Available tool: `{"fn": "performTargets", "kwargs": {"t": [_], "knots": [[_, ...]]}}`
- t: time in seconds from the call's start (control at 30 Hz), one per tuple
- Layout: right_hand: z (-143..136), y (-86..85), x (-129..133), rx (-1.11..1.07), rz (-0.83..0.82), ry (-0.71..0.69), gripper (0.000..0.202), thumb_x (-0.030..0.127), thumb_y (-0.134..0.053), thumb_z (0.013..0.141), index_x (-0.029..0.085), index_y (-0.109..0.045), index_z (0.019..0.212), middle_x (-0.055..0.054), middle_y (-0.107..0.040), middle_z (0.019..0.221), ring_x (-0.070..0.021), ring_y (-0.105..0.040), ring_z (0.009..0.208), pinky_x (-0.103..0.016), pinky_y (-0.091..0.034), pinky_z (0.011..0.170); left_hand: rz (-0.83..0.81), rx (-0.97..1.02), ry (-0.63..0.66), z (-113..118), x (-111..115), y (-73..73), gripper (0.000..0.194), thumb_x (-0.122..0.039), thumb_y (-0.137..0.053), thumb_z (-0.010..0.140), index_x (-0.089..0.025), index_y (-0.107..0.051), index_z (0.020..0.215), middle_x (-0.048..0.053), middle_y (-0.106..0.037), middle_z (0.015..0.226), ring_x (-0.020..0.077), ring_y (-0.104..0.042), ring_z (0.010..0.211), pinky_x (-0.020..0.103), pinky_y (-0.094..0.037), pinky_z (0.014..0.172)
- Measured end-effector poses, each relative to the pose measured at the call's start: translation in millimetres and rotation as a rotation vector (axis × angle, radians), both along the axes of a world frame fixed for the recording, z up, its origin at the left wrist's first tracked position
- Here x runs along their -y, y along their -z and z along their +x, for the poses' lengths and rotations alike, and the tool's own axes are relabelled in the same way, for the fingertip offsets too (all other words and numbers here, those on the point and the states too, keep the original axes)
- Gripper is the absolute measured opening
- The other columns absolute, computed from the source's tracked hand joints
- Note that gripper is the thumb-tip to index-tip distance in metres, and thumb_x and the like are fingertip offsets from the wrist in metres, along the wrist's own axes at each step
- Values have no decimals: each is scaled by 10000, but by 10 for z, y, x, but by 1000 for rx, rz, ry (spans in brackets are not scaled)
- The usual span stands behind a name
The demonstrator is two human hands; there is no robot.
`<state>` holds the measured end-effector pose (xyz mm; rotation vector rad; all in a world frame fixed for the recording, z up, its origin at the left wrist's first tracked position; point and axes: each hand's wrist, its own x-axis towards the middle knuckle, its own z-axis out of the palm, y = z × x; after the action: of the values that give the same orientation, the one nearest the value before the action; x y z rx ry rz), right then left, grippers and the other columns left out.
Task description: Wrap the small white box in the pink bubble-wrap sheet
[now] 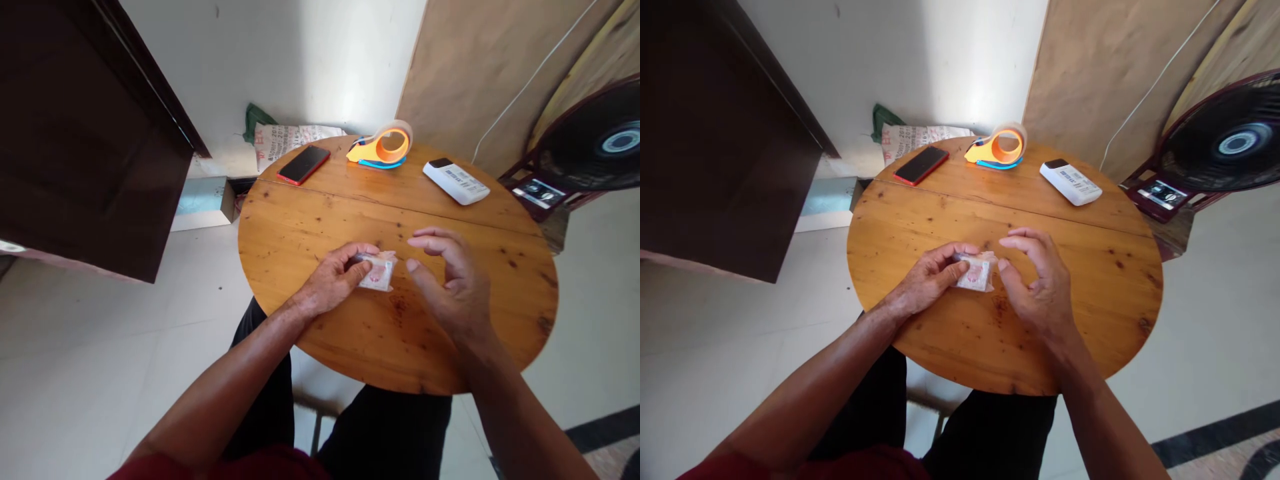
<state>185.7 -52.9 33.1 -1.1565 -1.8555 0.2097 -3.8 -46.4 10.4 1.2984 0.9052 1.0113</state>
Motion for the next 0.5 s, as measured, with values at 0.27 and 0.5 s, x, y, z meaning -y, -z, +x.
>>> {"fn": "performTargets", "kwargs": {"t": [0.27,0.5], "knots": [[-45,90,20,-38,-315,-88,221,285,-554,866,254,-642,1066,-22,-692,1039,-215,-644,961,-372,-530,803,31,33,11,-4,-25,70,289,-300,-593,831,-152,-615,1079,43,-648,984,149,-590,900,265,-453,862],[-104,140,42,-3,-90,-67,198,249,-573,850,257,-654,1031,-43,-652,1115,-228,-612,1057,-429,-462,959,20,11,-10,3,-27,54,272,-298,-580,835,-151,-613,1061,24,-632,923,124,-573,827,244,-460,802]]}}
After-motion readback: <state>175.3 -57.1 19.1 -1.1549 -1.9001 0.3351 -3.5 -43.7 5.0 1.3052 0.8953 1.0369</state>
